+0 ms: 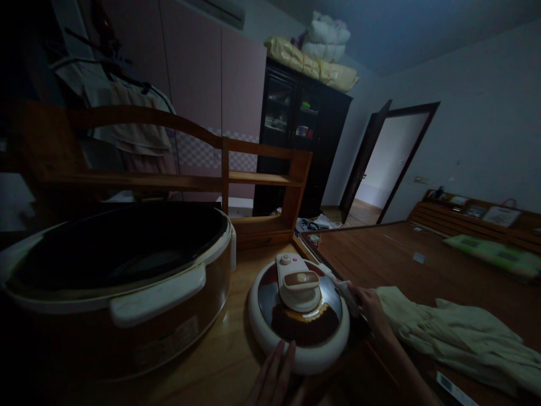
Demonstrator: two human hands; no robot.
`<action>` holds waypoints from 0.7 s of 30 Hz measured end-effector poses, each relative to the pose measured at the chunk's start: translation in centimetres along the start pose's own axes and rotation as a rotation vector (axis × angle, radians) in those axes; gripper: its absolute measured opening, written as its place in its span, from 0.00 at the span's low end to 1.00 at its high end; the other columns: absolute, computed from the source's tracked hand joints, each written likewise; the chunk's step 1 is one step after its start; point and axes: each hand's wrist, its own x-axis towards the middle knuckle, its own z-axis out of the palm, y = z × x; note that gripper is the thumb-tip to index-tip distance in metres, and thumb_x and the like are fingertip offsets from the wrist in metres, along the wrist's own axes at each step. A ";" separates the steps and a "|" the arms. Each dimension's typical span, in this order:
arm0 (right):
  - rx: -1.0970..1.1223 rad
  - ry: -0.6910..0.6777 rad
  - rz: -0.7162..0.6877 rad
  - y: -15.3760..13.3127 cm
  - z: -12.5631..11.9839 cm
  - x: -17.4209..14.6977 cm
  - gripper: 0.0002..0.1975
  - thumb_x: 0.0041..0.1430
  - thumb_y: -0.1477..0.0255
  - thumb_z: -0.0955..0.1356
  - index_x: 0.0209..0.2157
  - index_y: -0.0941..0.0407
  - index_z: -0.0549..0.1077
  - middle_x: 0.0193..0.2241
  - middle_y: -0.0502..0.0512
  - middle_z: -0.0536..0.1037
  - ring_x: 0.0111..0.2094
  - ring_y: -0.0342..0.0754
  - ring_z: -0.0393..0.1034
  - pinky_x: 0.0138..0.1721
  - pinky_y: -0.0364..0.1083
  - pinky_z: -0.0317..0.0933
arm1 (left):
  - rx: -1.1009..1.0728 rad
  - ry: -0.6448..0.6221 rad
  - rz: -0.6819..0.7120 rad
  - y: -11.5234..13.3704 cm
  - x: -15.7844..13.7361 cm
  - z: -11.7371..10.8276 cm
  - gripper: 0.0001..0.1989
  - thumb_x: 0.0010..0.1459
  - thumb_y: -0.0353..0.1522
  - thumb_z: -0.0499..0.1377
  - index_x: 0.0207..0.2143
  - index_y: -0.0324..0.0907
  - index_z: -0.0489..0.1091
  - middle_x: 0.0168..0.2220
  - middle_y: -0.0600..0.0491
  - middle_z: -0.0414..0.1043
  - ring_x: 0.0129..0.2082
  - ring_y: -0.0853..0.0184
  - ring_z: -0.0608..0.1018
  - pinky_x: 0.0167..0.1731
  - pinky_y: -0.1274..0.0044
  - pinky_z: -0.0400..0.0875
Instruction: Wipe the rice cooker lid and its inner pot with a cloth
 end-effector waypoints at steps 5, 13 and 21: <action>0.041 0.030 -0.009 -0.4 -0.8 1.6 0.24 0.50 0.51 0.66 0.26 0.60 0.79 0.24 0.56 0.77 0.27 0.52 0.68 0.29 0.46 0.62 | 0.032 -0.055 0.085 -0.2 -0.7 -0.1 0.17 0.50 0.41 0.64 0.43 0.47 0.72 0.50 0.49 0.74 0.53 0.59 0.73 0.56 0.68 0.63; 0.090 -0.215 -0.034 -2.8 4.6 5.4 0.31 0.52 0.48 0.65 0.39 0.62 0.80 0.34 0.62 0.81 0.36 0.57 0.73 0.38 0.50 0.66 | 0.022 -0.078 0.081 -0.1 -0.3 -0.5 0.19 0.50 0.40 0.65 0.45 0.48 0.72 0.49 0.49 0.74 0.53 0.58 0.73 0.55 0.69 0.63; 0.006 -0.224 -0.048 -3.1 5.5 4.6 0.31 0.51 0.47 0.64 0.35 0.62 0.81 0.27 0.57 0.80 0.33 0.57 0.73 0.36 0.50 0.66 | 0.084 -0.166 0.163 -0.9 -0.8 -0.7 0.20 0.53 0.42 0.63 0.47 0.45 0.72 0.54 0.49 0.71 0.56 0.59 0.70 0.57 0.69 0.61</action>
